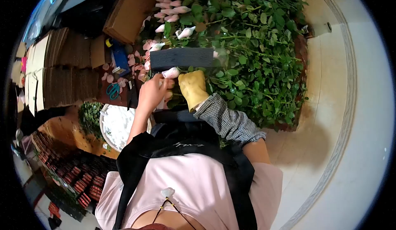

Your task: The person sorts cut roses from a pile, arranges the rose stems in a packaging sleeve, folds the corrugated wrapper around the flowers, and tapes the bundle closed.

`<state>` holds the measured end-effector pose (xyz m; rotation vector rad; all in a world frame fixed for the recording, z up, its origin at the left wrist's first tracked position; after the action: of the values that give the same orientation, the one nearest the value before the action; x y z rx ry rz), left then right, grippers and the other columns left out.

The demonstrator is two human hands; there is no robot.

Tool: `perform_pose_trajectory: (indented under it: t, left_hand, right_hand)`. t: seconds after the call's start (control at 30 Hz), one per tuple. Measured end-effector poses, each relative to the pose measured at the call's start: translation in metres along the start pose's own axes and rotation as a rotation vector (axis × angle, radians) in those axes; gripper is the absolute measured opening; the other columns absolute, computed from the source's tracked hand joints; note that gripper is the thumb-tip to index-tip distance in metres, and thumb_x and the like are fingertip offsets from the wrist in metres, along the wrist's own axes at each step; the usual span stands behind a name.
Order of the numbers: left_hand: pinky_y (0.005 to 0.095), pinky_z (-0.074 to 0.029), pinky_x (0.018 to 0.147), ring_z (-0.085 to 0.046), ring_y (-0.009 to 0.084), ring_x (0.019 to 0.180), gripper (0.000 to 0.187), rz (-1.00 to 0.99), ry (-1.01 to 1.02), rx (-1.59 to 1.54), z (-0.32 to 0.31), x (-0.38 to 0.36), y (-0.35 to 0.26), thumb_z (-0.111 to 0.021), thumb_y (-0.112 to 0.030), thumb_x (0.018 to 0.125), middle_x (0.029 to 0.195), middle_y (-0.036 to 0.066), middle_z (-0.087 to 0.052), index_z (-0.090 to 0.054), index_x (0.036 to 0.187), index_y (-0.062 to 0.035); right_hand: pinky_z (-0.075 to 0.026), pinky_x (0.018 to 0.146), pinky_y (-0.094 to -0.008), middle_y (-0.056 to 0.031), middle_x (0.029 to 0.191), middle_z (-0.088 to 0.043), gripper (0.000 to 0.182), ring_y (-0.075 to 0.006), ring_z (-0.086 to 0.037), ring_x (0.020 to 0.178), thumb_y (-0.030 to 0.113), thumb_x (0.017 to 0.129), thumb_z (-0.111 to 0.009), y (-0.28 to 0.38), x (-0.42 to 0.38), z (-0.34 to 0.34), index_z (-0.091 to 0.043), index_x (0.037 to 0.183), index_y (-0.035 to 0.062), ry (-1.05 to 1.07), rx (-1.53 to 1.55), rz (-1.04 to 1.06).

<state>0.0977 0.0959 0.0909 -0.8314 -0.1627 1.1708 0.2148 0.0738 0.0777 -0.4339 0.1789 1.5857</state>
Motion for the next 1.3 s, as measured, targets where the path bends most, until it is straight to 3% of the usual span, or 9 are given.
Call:
perform_pose_trajectory:
  t: [0.13,0.27,0.37,0.47,0.57,0.63,0.77,0.9,1.3]
  left_hand:
    - [0.0440,-0.053,0.063,-0.067,0.0342,0.074,0.019,-0.293,-0.287,0.162,0.012,0.004,-0.025,-0.068,-0.021,0.085,0.076,0.013,-0.068,-0.060,0.087,-0.0044]
    - [0.0432,-0.053,0.064,-0.066,0.0361,0.075,0.014,-0.166,-0.309,-0.092,0.033,-0.008,0.007,-0.069,-0.021,0.080,0.078,0.015,-0.068,-0.069,0.085,-0.0085]
    - [0.0294,-0.048,0.062,-0.058,0.0117,0.065,0.007,0.044,-0.679,-0.570,0.101,-0.044,0.077,-0.063,-0.004,0.083,0.069,0.008,-0.062,-0.069,0.088,-0.0007]
    - [0.0306,-0.049,0.070,-0.061,0.0212,0.073,0.004,-0.243,-0.788,-0.210,0.132,-0.063,0.048,-0.064,0.001,0.080,0.085,0.009,-0.063,-0.061,0.080,0.0028]
    - [0.0393,-0.053,0.073,-0.067,0.0337,0.078,0.016,0.010,-0.207,-0.393,0.041,-0.031,0.036,-0.067,-0.014,0.084,0.087,0.016,-0.069,-0.060,0.089,-0.0009]
    - [0.0404,-0.053,0.073,-0.068,0.0379,0.085,0.040,-0.009,-0.132,-0.160,0.020,-0.019,0.001,-0.076,-0.035,0.084,0.094,0.020,-0.069,-0.060,0.100,-0.0025]
    - [0.0408,-0.049,0.058,-0.062,0.0304,0.067,0.027,-0.225,-0.583,0.019,0.028,-0.017,-0.031,-0.072,-0.029,0.088,0.073,0.008,-0.060,-0.062,0.077,-0.0058]
    - [0.0384,-0.048,0.054,-0.062,0.0281,0.065,0.027,-0.323,-0.639,0.049,0.030,-0.025,-0.042,-0.072,-0.025,0.088,0.073,0.007,-0.060,-0.059,0.073,-0.0065]
    - [0.0407,-0.053,0.065,-0.068,0.0320,0.074,0.013,-0.205,-0.455,-0.127,0.043,-0.032,-0.002,-0.069,-0.019,0.086,0.082,0.011,-0.069,-0.068,0.082,-0.0068]
  right_hand:
    - [-0.055,0.065,-0.0352,-0.0032,0.077,-0.074,0.015,-0.0205,-0.073,0.075,0.019,0.084,-0.062,-0.005,0.008,-0.015,-0.075,0.076,0.0168,0.026,0.013,-0.026]
    - [-0.053,0.065,-0.0379,-0.0056,0.074,-0.073,0.028,-0.0242,-0.070,0.070,0.034,0.088,-0.063,-0.018,0.012,-0.017,-0.073,0.074,0.0127,-0.091,0.111,0.030]
    - [-0.053,0.069,-0.0399,-0.0065,0.073,-0.073,0.030,-0.0245,-0.070,0.068,0.036,0.088,-0.060,-0.024,0.013,-0.021,-0.074,0.073,0.0132,-0.196,0.169,-0.016]
    - [-0.054,0.069,-0.0398,-0.0069,0.073,-0.073,0.029,-0.0249,-0.071,0.069,0.035,0.089,-0.060,-0.025,0.015,-0.031,-0.074,0.074,0.0131,-0.235,0.225,0.041]
    - [-0.054,0.069,-0.0395,-0.0070,0.074,-0.073,0.027,-0.0250,-0.072,0.071,0.032,0.089,-0.060,-0.019,0.013,-0.018,-0.075,0.076,0.0130,-0.177,0.215,0.035]
    - [-0.056,0.072,-0.0388,-0.0073,0.076,-0.073,0.022,-0.0255,-0.073,0.074,0.026,0.088,-0.060,-0.015,0.009,-0.014,-0.075,0.078,0.0133,-0.013,0.152,-0.014]
    - [-0.056,0.071,-0.0408,-0.0093,0.081,-0.074,0.015,-0.0278,-0.072,0.077,0.020,0.087,-0.062,-0.012,-0.003,-0.008,-0.073,0.080,0.0130,-0.086,0.164,0.026]
    - [-0.051,0.066,-0.0495,-0.0152,0.072,-0.065,0.015,-0.0394,-0.064,0.071,0.023,0.089,-0.064,-0.036,-0.017,0.012,-0.063,0.084,0.0092,-0.343,0.520,0.006]
    - [-0.053,0.077,-0.0406,-0.0100,0.087,-0.072,0.025,-0.0302,-0.069,0.084,0.028,0.091,-0.063,-0.052,-0.001,-0.013,-0.070,0.110,0.0136,0.064,0.876,-0.143]
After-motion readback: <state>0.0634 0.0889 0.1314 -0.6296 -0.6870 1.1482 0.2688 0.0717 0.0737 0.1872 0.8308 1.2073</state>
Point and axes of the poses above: each hand's wrist, its own x-axis towards the middle knuckle, its own z-axis out of the back of the hand, y = z × x, the point moved 10 cm from there along x, towards the middle knuckle
